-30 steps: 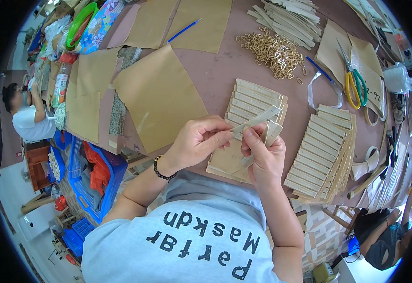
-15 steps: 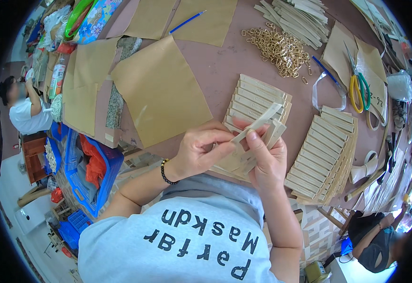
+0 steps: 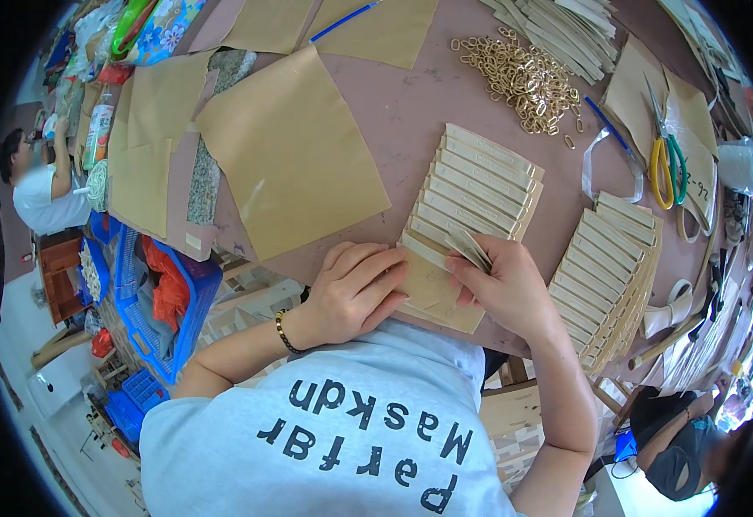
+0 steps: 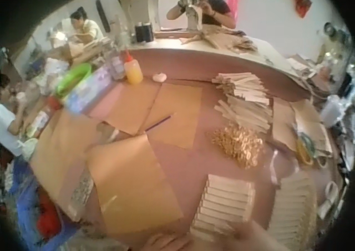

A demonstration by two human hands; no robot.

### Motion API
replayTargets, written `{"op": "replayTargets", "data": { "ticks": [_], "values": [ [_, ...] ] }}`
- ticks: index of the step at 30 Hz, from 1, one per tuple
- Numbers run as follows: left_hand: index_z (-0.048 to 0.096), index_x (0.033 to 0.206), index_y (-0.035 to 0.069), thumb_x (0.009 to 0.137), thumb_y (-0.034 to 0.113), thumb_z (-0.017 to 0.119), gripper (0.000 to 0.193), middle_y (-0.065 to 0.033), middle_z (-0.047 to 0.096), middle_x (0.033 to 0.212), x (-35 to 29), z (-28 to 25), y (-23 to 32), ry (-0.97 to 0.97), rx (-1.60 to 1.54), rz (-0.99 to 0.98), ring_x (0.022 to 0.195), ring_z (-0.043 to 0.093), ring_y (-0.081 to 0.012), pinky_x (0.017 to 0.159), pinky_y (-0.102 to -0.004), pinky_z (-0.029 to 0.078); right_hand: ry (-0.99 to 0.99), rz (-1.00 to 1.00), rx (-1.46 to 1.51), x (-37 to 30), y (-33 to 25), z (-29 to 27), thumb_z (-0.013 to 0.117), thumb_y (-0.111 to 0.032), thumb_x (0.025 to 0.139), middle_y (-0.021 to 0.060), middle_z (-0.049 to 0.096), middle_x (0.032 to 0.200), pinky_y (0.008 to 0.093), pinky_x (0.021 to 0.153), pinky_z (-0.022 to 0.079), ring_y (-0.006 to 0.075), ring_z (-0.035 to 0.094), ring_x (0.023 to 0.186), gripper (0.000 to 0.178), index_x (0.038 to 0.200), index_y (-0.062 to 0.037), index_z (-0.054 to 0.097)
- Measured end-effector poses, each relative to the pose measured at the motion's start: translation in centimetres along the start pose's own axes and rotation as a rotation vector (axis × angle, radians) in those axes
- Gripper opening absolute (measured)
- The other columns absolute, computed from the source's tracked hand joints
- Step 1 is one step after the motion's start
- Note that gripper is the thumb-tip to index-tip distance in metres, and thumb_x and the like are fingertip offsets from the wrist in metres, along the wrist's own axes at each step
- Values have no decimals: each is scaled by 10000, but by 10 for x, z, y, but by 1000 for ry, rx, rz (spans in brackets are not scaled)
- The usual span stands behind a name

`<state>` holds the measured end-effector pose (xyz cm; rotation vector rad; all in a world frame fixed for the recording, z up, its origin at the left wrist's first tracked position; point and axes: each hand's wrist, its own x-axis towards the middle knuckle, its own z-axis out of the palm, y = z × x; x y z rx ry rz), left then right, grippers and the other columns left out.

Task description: The person assembles small rectangular wooden pieces with gold-colored metal rings on a workbench. They pick up a wooden piece, attach a ring, and place it into a growing stack. The person also uses a blue pen to mark the assembled pieces and organizes them into neat rows.

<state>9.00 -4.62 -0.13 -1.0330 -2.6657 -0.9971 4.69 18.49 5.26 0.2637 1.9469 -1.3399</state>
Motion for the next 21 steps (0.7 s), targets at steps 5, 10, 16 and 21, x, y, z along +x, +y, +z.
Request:
{"op": "replayTargets", "data": {
  "ticks": [5,10,16,21],
  "values": [
    [659,1011,26,756,183,724,306,-116,598,1213,0,-1,0,-16,-10,-16,1102,541,-284,908,-425,426,43,-14,21,0,3,5,618,-121,890,67,632,668,269,531,481,112,603,558,200,821,66,625],
    [648,1009,36,761,181,718,295,-129,566,1302,0,0,-1,-52,22,-10,1177,514,-282,937,-422,409,45,-6,29,3,7,5,615,-115,888,71,636,673,269,544,486,113,605,560,194,816,65,624],
    [636,1031,45,759,177,717,312,-122,548,1335,1,1,1,-82,37,-21,1203,491,-278,952,-415,396,96,7,68,-3,4,4,620,-100,880,75,644,686,271,541,488,120,627,566,165,831,57,624],
    [634,1028,50,758,186,712,313,-116,539,1346,1,2,2,-90,67,-25,1192,480,-276,953,-413,386,201,-6,17,-18,8,-3,649,-90,848,78,637,661,272,528,483,118,636,563,142,858,49,623]
  ]
}}
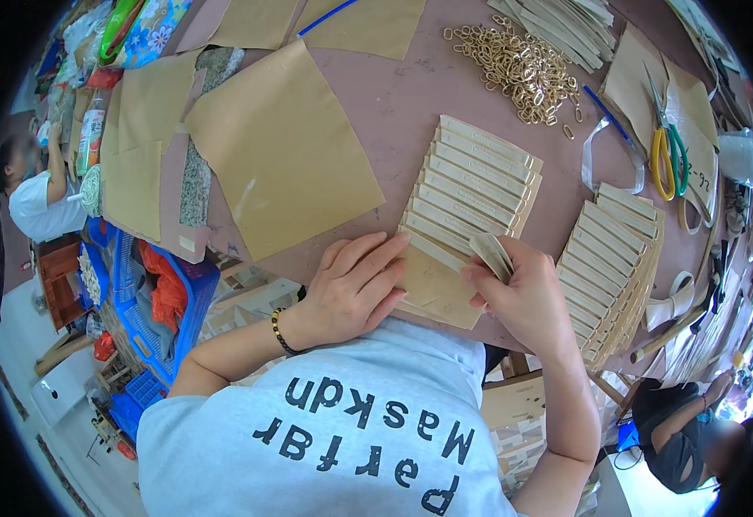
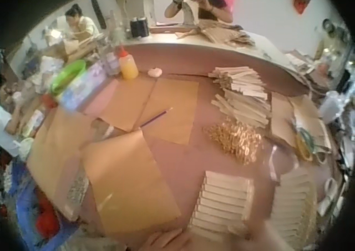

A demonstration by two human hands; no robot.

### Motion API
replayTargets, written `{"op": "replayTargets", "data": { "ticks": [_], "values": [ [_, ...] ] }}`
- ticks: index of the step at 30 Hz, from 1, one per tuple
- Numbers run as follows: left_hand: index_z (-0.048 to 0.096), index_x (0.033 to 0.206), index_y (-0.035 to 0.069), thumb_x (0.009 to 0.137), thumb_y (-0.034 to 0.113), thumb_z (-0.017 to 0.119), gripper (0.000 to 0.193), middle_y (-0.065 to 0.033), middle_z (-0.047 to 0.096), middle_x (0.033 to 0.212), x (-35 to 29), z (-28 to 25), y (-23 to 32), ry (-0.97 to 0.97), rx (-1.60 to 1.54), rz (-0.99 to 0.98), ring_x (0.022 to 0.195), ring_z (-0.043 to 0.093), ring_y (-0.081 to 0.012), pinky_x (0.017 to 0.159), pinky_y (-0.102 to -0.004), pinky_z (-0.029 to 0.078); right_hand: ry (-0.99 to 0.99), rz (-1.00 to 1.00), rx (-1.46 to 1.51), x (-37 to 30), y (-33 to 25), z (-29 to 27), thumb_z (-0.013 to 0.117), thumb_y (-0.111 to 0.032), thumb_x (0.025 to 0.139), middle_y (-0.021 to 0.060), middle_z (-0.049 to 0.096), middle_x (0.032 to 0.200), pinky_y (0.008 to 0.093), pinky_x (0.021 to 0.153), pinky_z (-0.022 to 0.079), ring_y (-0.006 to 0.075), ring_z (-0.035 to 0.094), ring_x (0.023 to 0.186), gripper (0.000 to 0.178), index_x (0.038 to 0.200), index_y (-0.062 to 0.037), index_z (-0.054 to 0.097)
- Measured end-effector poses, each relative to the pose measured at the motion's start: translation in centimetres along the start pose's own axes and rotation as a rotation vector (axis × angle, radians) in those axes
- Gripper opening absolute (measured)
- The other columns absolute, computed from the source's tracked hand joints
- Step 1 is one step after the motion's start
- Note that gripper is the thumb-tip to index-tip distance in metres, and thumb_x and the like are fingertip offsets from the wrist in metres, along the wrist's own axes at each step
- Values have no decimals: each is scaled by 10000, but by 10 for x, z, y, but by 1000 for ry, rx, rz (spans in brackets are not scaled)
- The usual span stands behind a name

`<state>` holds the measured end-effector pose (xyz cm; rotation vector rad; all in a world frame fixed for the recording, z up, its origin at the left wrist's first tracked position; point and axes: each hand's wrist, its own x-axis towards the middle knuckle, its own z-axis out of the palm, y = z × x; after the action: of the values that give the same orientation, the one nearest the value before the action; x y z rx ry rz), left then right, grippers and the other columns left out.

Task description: The person assembles small rectangular wooden pieces with gold-colored metal rings on a workbench. They pick up a wooden piece, attach a ring, and place it into a growing stack. The person also uses a blue pen to mark the assembled pieces and organizes them into neat rows.

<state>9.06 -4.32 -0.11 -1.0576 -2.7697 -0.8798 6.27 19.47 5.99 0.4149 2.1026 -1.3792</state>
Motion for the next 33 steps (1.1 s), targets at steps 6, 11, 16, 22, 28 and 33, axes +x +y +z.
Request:
{"op": "replayTargets", "data": {
  "ticks": [6,11,16,22,28,33],
  "values": [
    [624,1049,52,763,188,703,327,-115,528,1353,1,-2,1,-33,25,5,1193,469,-273,945,-411,377,124,-79,-289,-3,3,1,683,-136,811,184,614,619,349,527,465,244,616,518,207,897,45,628],
    [622,1049,52,768,186,699,320,-114,531,1347,1,-3,2,-47,27,5,1191,469,-273,943,-418,373,142,-57,-324,-2,0,2,691,-156,803,213,617,646,382,553,472,307,611,541,240,914,45,622],
    [622,1047,52,774,184,698,313,-117,537,1337,4,-3,-1,-54,21,26,1186,473,-276,938,-425,374,137,-97,-359,-1,0,1,696,-154,797,238,639,716,408,613,499,366,649,645,243,906,45,609],
    [622,1021,48,767,189,706,302,-120,573,1257,14,-10,-2,-83,9,68,1157,500,-289,934,-442,372,156,-126,-380,0,6,-3,698,-153,793,240,647,763,419,664,507,384,656,719,267,937,43,588],
    [605,944,11,818,138,690,199,-132,622,935,70,-31,-26,-111,-319,30,921,594,-313,810,-400,459,36,-67,40,-9,13,-25,631,-179,896,116,633,747,330,675,520,199,648,706,272,1047,42,587],
    [609,881,5,844,117,675,135,-116,610,858,155,-5,-65,101,-229,35,809,604,-282,732,-370,483,-25,-102,364,-9,19,-23,549,-125,964,47,646,825,249,661,522,103,624,715,243,1140,41,576]
  ]
}}
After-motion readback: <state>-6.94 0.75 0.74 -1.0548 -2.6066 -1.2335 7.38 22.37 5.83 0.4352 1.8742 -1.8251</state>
